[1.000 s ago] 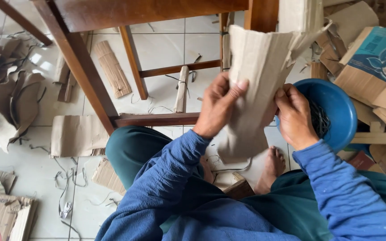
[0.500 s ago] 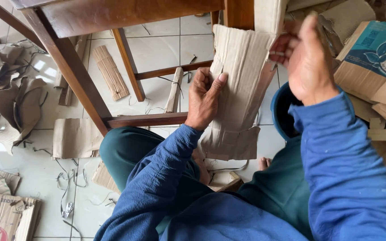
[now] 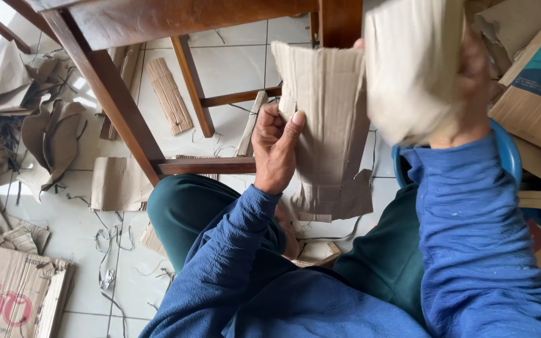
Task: The person wraps a wooden furniture leg with corrugated cardboard and secures it by hand using multiple pieces of wire.
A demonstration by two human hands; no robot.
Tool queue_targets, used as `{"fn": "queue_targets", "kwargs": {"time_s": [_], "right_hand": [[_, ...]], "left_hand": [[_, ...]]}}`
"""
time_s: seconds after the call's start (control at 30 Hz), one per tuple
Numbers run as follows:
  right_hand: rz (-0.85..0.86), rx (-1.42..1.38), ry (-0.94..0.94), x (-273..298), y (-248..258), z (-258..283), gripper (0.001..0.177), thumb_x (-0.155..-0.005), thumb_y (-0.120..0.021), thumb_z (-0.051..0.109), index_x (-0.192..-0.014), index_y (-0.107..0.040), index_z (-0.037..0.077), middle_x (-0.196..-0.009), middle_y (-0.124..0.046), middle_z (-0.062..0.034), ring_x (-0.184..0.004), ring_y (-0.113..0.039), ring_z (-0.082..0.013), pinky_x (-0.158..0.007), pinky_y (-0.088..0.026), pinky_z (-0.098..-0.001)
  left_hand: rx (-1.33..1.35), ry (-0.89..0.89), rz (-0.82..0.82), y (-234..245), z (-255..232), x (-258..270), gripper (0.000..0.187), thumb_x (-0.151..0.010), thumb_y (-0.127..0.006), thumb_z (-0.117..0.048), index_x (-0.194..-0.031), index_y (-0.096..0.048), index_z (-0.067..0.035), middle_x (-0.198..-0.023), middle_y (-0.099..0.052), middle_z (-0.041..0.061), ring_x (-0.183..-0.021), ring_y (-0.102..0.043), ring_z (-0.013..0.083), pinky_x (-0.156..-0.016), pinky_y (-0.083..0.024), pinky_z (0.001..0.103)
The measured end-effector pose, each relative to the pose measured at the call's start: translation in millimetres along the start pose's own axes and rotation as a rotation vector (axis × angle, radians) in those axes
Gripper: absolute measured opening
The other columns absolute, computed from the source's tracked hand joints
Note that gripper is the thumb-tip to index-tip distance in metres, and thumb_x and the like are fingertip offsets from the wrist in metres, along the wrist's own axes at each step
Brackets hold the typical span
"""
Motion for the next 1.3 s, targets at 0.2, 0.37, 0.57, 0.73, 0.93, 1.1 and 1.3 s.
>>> {"fn": "queue_targets", "kwargs": {"time_s": [0.2,0.37,0.57,0.73,0.93,1.1,1.3], "right_hand": [[-0.179,-0.141,-0.414,4.7,2.9,-49.3,0.040,-0.092,-0.066,0.004,-0.130,-0.065,0.016,-0.127,-0.070,-0.0021,-0.126,-0.066,-0.0236,-0.110,-0.058,-0.0393],[-0.124,-0.020,-0.284,7.1,-1.5,-39.3,0.047,-0.094,-0.063,0.005,-0.139,-0.057,0.017,-0.137,-0.064,-0.0010,-0.130,-0.059,-0.0210,-0.117,-0.050,-0.0349],[-0.073,0.165,-0.146,-0.7,2.7,-28.2,0.018,-0.100,-0.072,0.011,-0.107,-0.056,0.012,-0.104,-0.061,0.0026,-0.110,-0.058,-0.0168,-0.109,-0.053,-0.0336],[-0.094,0.121,-0.115,-1.1,-6.3,-9.3,0.036,-0.101,-0.076,0.038,-0.117,-0.058,0.011,-0.120,-0.065,-0.0011,-0.114,-0.061,-0.0164,-0.104,-0.054,-0.0331],[-0.060,0.070,-0.128,3.7,-9.1,-5.1,0.034,-0.104,-0.072,0.036,-0.125,-0.057,0.014,-0.120,-0.062,0.0016,-0.113,-0.058,-0.0149,-0.104,-0.053,-0.0326],[-0.004,-0.038,-0.218,12.0,-18.4,-17.9,0.048,-0.098,-0.074,0.039,-0.132,-0.057,0.010,-0.125,-0.065,-0.0013,-0.117,-0.061,-0.0143,-0.104,-0.053,-0.0275],[0.153,-0.264,-0.327,20.3,-52.3,-30.5,0.048,-0.097,-0.078,0.032,-0.135,-0.060,0.010,-0.130,-0.070,-0.0052,-0.118,-0.068,-0.0179,-0.101,-0.057,-0.0313]], "left_hand": [[-0.101,0.087,-0.037,7.7,11.9,3.6,0.023,-0.095,-0.073,-0.031,-0.094,-0.054,-0.018,-0.079,-0.040,-0.009,-0.074,-0.039,0.0050,-0.073,-0.039,0.021],[-0.137,0.146,-0.005,11.5,17.2,3.9,0.027,-0.093,-0.073,-0.034,-0.093,-0.052,-0.017,-0.077,-0.041,-0.009,-0.072,-0.038,0.0038,-0.068,-0.037,0.021],[-0.071,0.197,-0.019,15.1,24.2,3.6,0.024,-0.092,-0.074,-0.031,-0.096,-0.058,-0.014,-0.081,-0.053,-0.006,-0.075,-0.049,0.0050,-0.071,-0.044,0.022],[-0.030,0.179,0.005,13.7,16.0,4.3,0.026,-0.092,-0.076,-0.031,-0.102,-0.060,-0.012,-0.086,-0.059,-0.005,-0.079,-0.053,0.0054,-0.074,-0.048,0.021],[-0.146,0.082,0.059,6.2,-7.8,4.2,0.031,-0.093,-0.073,-0.034,-0.110,-0.059,-0.012,-0.097,-0.056,-0.002,-0.088,-0.051,0.0093,-0.079,-0.046,0.024],[-0.483,-0.256,-0.023,-11.4,-73.2,-0.1,0.050,-0.101,-0.061,-0.047,-0.135,-0.053,-0.012,-0.135,-0.058,0.010,-0.117,-0.065,0.0244,-0.100,-0.054,0.040],[-0.365,-0.152,0.354,-60.9,-109.5,-45.3,0.061,-0.111,-0.037,-0.058,-0.155,-0.045,-0.016,-0.148,-0.063,0.011,-0.146,-0.060,0.0260,-0.123,-0.051,0.040]]}}
Point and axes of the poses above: each hand's wrist, its own x-axis away from the middle knuckle, its own y-axis out of the back of the hand, z = x × y, the point moved 10 cm from there along -x, towards the middle knuckle
